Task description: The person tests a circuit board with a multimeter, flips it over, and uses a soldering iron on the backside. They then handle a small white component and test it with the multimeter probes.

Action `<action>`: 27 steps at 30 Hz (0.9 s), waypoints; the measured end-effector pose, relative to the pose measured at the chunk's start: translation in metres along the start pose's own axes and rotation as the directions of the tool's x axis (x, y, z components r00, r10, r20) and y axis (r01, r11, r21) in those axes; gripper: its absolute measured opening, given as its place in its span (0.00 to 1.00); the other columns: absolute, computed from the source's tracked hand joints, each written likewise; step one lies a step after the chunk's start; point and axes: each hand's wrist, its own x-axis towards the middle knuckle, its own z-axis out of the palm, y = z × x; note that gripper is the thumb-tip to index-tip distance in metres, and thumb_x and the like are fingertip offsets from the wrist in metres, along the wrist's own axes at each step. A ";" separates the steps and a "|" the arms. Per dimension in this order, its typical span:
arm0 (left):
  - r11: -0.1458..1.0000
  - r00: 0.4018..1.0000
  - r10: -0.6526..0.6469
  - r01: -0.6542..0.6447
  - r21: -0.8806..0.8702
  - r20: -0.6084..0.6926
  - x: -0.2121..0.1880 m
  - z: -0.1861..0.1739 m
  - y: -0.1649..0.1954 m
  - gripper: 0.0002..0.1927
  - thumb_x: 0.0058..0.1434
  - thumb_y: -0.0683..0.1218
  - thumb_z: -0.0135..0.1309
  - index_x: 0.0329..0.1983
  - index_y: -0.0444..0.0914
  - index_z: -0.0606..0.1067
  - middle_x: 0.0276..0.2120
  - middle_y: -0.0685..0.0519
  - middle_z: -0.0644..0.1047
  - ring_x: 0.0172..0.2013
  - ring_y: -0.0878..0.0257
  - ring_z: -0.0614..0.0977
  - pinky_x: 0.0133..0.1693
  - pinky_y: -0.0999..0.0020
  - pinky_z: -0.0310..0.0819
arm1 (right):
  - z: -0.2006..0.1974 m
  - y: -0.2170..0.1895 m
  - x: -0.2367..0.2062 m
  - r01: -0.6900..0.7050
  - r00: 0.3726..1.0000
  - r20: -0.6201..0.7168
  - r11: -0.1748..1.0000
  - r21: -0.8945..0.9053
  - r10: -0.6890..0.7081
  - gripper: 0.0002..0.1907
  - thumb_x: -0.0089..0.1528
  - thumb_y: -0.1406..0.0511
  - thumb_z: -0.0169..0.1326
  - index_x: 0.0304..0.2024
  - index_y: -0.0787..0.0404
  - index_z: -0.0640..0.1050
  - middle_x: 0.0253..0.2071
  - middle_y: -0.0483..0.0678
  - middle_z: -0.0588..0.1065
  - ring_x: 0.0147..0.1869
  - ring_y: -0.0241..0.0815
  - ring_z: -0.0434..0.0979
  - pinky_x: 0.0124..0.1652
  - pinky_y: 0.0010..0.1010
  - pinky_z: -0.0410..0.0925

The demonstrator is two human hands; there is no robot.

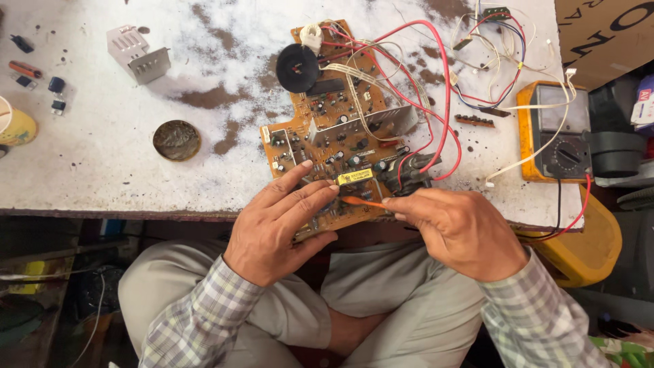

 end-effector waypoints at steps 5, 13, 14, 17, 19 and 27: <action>1.000 1.000 0.005 -0.005 0.002 -0.002 -0.001 0.001 -0.006 0.33 0.51 0.49 0.70 0.60 0.39 0.75 0.57 0.51 0.78 0.66 0.46 0.72 0.60 0.52 0.71 | 0.005 -0.005 0.002 0.103 0.994 -0.031 0.981 -0.165 -0.109 0.23 0.51 0.76 0.55 0.50 0.59 0.82 0.35 0.49 0.80 0.33 0.51 0.80 0.31 0.40 0.71; 0.999 0.998 0.008 -0.010 0.040 0.060 0.000 0.007 -0.009 0.27 0.53 0.49 0.67 0.58 0.44 0.76 0.55 0.50 0.76 0.66 0.44 0.70 0.59 0.48 0.69 | 0.008 -0.007 0.002 0.061 0.993 -0.092 0.987 -0.150 -0.075 0.20 0.54 0.74 0.58 0.49 0.60 0.82 0.35 0.50 0.80 0.32 0.51 0.80 0.30 0.39 0.71; 0.998 0.998 0.015 -0.019 0.061 0.064 0.000 0.009 -0.009 0.25 0.54 0.50 0.67 0.56 0.47 0.77 0.54 0.50 0.75 0.65 0.43 0.70 0.57 0.48 0.69 | 0.007 -0.006 -0.004 0.041 0.988 -0.139 0.990 -0.137 -0.061 0.18 0.56 0.73 0.59 0.49 0.61 0.82 0.35 0.50 0.80 0.33 0.50 0.81 0.31 0.39 0.72; 0.990 0.995 0.036 -0.048 0.130 0.092 0.006 0.026 -0.014 0.20 0.55 0.50 0.66 0.52 0.49 0.78 0.54 0.48 0.74 0.64 0.42 0.69 0.55 0.46 0.70 | 0.012 0.009 -0.013 -0.047 0.967 -0.253 0.998 -0.037 0.036 0.14 0.60 0.72 0.61 0.49 0.62 0.80 0.36 0.51 0.80 0.36 0.47 0.83 0.34 0.35 0.73; 0.983 0.992 0.041 -0.061 0.170 0.121 0.007 0.032 -0.015 0.19 0.55 0.51 0.65 0.50 0.49 0.78 0.53 0.48 0.73 0.64 0.41 0.69 0.55 0.45 0.70 | 0.022 0.020 -0.021 -0.071 0.953 -0.294 0.997 0.018 0.073 0.13 0.62 0.72 0.61 0.50 0.63 0.80 0.37 0.51 0.81 0.37 0.46 0.84 0.35 0.33 0.74; 0.981 0.984 0.017 -0.051 0.188 0.176 0.020 0.052 -0.002 0.25 0.53 0.51 0.63 0.55 0.45 0.78 0.53 0.46 0.73 0.61 0.42 0.70 0.53 0.47 0.71 | 0.032 0.053 -0.056 -0.053 0.953 -0.293 0.996 0.075 0.073 0.14 0.60 0.72 0.62 0.49 0.63 0.80 0.38 0.52 0.81 0.39 0.47 0.84 0.37 0.33 0.74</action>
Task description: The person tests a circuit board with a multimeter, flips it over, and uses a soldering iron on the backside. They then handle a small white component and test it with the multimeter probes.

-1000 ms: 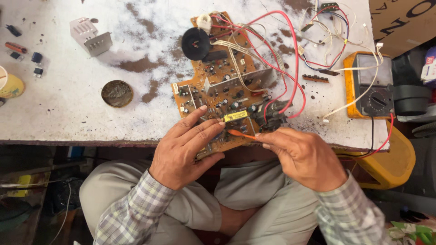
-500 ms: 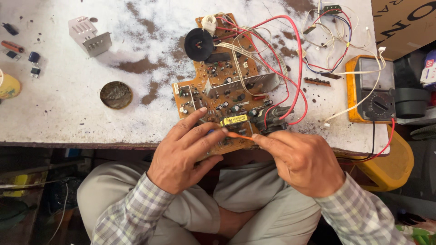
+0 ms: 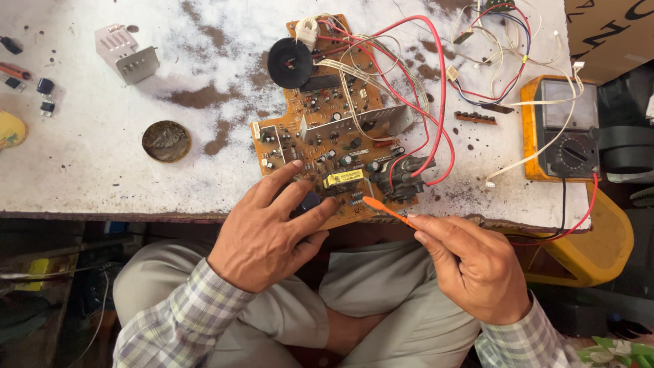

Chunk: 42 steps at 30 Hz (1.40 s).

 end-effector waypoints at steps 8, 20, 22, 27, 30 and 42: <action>0.999 0.999 -0.028 0.027 0.047 0.026 -0.006 -0.009 0.004 0.29 0.52 0.50 0.63 0.58 0.43 0.74 0.49 0.45 0.73 0.59 0.41 0.72 0.53 0.48 0.72 | -0.012 -0.018 0.009 0.187 0.982 0.064 0.975 -0.117 -0.180 0.20 0.55 0.75 0.63 0.50 0.66 0.79 0.41 0.53 0.80 0.42 0.51 0.81 0.41 0.37 0.73; 0.983 0.997 -0.051 0.041 -0.177 -0.050 -0.008 -0.016 -0.015 0.32 0.51 0.49 0.67 0.58 0.38 0.72 0.48 0.50 0.76 0.61 0.44 0.72 0.59 0.54 0.71 | 0.004 -0.039 0.061 0.331 0.919 0.289 0.923 -0.194 -0.269 0.22 0.52 0.74 0.57 0.50 0.66 0.80 0.41 0.50 0.78 0.36 0.49 0.76 0.34 0.40 0.69; 0.982 0.998 -0.051 0.042 -0.185 -0.047 -0.009 -0.017 -0.016 0.31 0.51 0.49 0.67 0.58 0.38 0.72 0.48 0.50 0.76 0.62 0.44 0.72 0.58 0.54 0.71 | 0.004 -0.040 0.067 0.307 0.916 0.326 0.931 -0.200 -0.232 0.22 0.51 0.74 0.56 0.50 0.64 0.80 0.38 0.49 0.77 0.36 0.49 0.76 0.34 0.40 0.69; 0.982 0.998 -0.048 0.039 -0.184 -0.048 -0.005 -0.018 -0.021 0.29 0.52 0.49 0.67 0.57 0.38 0.73 0.47 0.50 0.76 0.62 0.45 0.73 0.59 0.54 0.71 | -0.001 -0.039 0.074 0.290 0.907 0.397 0.895 -0.340 -0.143 0.21 0.50 0.73 0.56 0.48 0.62 0.81 0.31 0.48 0.74 0.32 0.48 0.76 0.31 0.40 0.69; 0.984 0.998 -0.026 0.014 -0.177 -0.062 -0.004 -0.018 -0.023 0.30 0.52 0.49 0.67 0.57 0.37 0.72 0.47 0.49 0.76 0.62 0.44 0.72 0.59 0.54 0.71 | -0.007 -0.037 0.076 0.298 0.912 0.383 0.881 -0.367 -0.148 0.20 0.50 0.72 0.56 0.46 0.62 0.81 0.31 0.48 0.74 0.32 0.49 0.76 0.31 0.41 0.69; 0.984 0.998 -0.025 0.015 -0.176 -0.052 -0.003 -0.019 -0.025 0.29 0.53 0.49 0.67 0.57 0.37 0.72 0.47 0.50 0.76 0.62 0.44 0.72 0.59 0.54 0.71 | -0.003 -0.027 0.070 0.325 0.922 0.309 0.901 -0.286 -0.234 0.23 0.47 0.74 0.57 0.47 0.65 0.81 0.37 0.49 0.78 0.34 0.49 0.78 0.32 0.40 0.71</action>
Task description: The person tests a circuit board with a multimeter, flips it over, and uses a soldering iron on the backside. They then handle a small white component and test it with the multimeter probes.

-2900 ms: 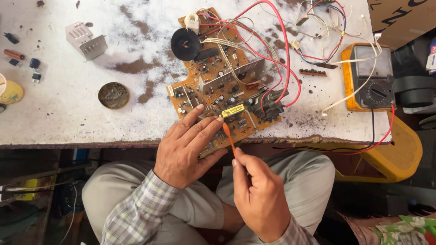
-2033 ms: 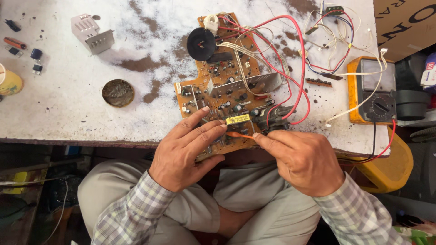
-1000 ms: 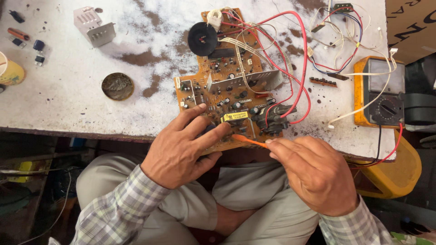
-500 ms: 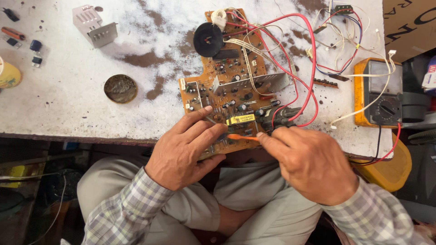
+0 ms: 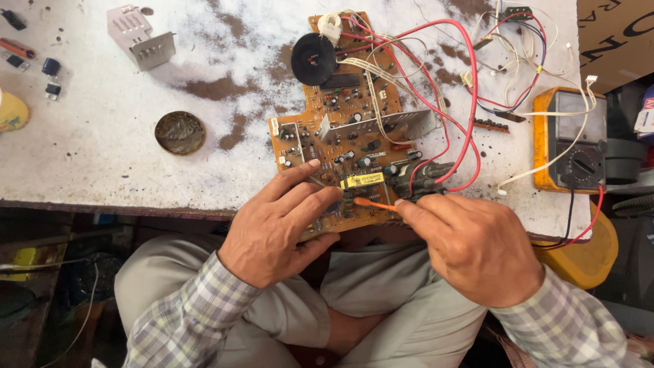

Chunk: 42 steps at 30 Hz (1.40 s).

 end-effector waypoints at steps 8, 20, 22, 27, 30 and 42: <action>0.999 0.999 -0.032 0.032 -0.029 0.003 -0.004 0.000 0.006 0.29 0.52 0.48 0.67 0.56 0.38 0.73 0.48 0.52 0.77 0.63 0.45 0.72 0.58 0.55 0.71 | 0.000 -0.004 -0.010 -0.047 0.999 0.001 0.997 0.056 0.047 0.22 0.48 0.74 0.58 0.46 0.65 0.81 0.37 0.50 0.78 0.35 0.50 0.80 0.33 0.40 0.71; 0.998 0.998 -0.053 0.054 -0.032 0.015 -0.005 -0.005 0.006 0.31 0.49 0.48 0.68 0.57 0.39 0.73 0.49 0.52 0.77 0.63 0.47 0.73 0.58 0.55 0.71 | 0.005 -0.009 0.000 0.076 0.996 -0.045 0.994 0.080 -0.073 0.28 0.45 0.73 0.57 0.51 0.65 0.80 0.43 0.50 0.78 0.37 0.48 0.78 0.34 0.40 0.71; 0.998 0.998 -0.054 0.054 -0.033 0.020 -0.005 -0.006 0.005 0.31 0.49 0.48 0.68 0.57 0.39 0.73 0.49 0.52 0.77 0.63 0.47 0.73 0.58 0.55 0.71 | 0.007 -0.006 0.005 0.093 0.996 -0.001 0.993 0.070 -0.093 0.28 0.45 0.73 0.57 0.51 0.66 0.80 0.41 0.50 0.78 0.34 0.47 0.77 0.31 0.39 0.69; 0.999 0.999 -0.043 0.044 -0.031 0.026 -0.006 -0.006 0.004 0.30 0.50 0.48 0.68 0.57 0.39 0.73 0.49 0.52 0.77 0.63 0.46 0.72 0.58 0.55 0.71 | 0.000 -0.004 0.010 0.078 0.994 0.078 0.997 0.014 -0.079 0.26 0.46 0.73 0.57 0.49 0.65 0.81 0.37 0.48 0.77 0.32 0.46 0.76 0.30 0.40 0.69; 0.998 0.999 -0.046 0.046 -0.031 0.021 -0.006 -0.006 0.003 0.30 0.50 0.49 0.68 0.57 0.39 0.73 0.50 0.52 0.77 0.63 0.47 0.72 0.58 0.55 0.71 | -0.001 -0.010 0.014 0.086 0.994 0.065 0.996 -0.035 -0.084 0.23 0.48 0.72 0.56 0.48 0.64 0.80 0.36 0.48 0.76 0.33 0.46 0.76 0.30 0.39 0.68; 0.999 0.999 -0.041 0.042 -0.028 0.016 -0.006 -0.005 0.004 0.30 0.52 0.48 0.68 0.57 0.39 0.74 0.49 0.53 0.77 0.64 0.48 0.72 0.59 0.55 0.71 | -0.021 -0.017 0.034 0.085 0.972 0.228 0.985 -0.151 -0.049 0.21 0.51 0.68 0.54 0.47 0.62 0.80 0.28 0.47 0.72 0.30 0.45 0.76 0.27 0.40 0.68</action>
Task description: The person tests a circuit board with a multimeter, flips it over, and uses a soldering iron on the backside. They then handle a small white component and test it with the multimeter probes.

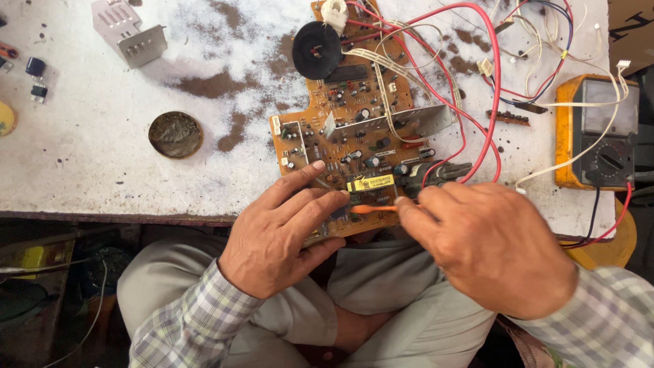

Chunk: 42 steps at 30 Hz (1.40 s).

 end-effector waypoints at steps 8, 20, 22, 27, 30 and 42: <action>1.000 1.000 -0.004 0.004 -0.013 -0.009 0.001 0.001 0.003 0.30 0.49 0.49 0.68 0.56 0.39 0.74 0.49 0.53 0.78 0.63 0.47 0.73 0.58 0.55 0.72 | 0.007 -0.008 -0.014 0.066 0.987 -0.157 0.989 0.131 -0.045 0.22 0.50 0.69 0.56 0.48 0.66 0.79 0.33 0.48 0.74 0.33 0.45 0.75 0.30 0.38 0.68; 1.000 1.000 -0.003 0.003 -0.011 -0.025 -0.003 0.002 0.008 0.29 0.51 0.48 0.68 0.56 0.38 0.74 0.48 0.51 0.77 0.63 0.47 0.74 0.57 0.54 0.73 | 0.019 -0.006 -0.073 -0.372 0.826 -0.297 0.860 0.350 0.479 0.13 0.55 0.74 0.63 0.43 0.64 0.83 0.36 0.54 0.81 0.38 0.44 0.83 0.38 0.31 0.74; 1.000 1.000 0.009 -0.009 0.013 -0.024 -0.002 0.002 0.005 0.29 0.52 0.48 0.68 0.57 0.42 0.74 0.47 0.51 0.77 0.62 0.46 0.74 0.56 0.54 0.73 | 0.034 -0.010 -0.081 -0.443 0.738 -0.306 0.774 0.452 0.601 0.10 0.58 0.73 0.63 0.43 0.65 0.83 0.35 0.53 0.81 0.37 0.40 0.84 0.39 0.28 0.74; 0.989 0.998 0.066 -0.066 0.132 0.005 -0.004 0.004 0.005 0.25 0.54 0.48 0.65 0.56 0.52 0.76 0.47 0.49 0.75 0.60 0.44 0.73 0.55 0.51 0.73 | 0.066 -0.024 -0.096 -0.483 0.599 -0.221 0.567 0.667 0.770 0.10 0.61 0.72 0.61 0.45 0.64 0.83 0.34 0.50 0.81 0.36 0.34 0.83 0.37 0.20 0.73; 0.985 0.997 0.072 -0.073 0.159 0.016 -0.003 0.005 0.003 0.21 0.55 0.49 0.64 0.53 0.50 0.77 0.49 0.49 0.74 0.62 0.43 0.71 0.57 0.49 0.72 | 0.077 -0.028 -0.101 -0.484 0.615 -0.212 0.576 0.659 0.760 0.10 0.59 0.72 0.63 0.44 0.65 0.83 0.35 0.51 0.82 0.37 0.34 0.83 0.40 0.22 0.73; 0.977 0.993 0.077 -0.093 0.190 0.093 0.003 0.000 -0.002 0.19 0.55 0.50 0.64 0.51 0.44 0.77 0.45 0.46 0.73 0.60 0.39 0.71 0.56 0.48 0.72 | 0.080 -0.038 -0.101 -0.383 0.662 -0.239 0.594 0.707 0.711 0.10 0.61 0.72 0.59 0.46 0.64 0.82 0.34 0.48 0.81 0.35 0.35 0.83 0.37 0.24 0.72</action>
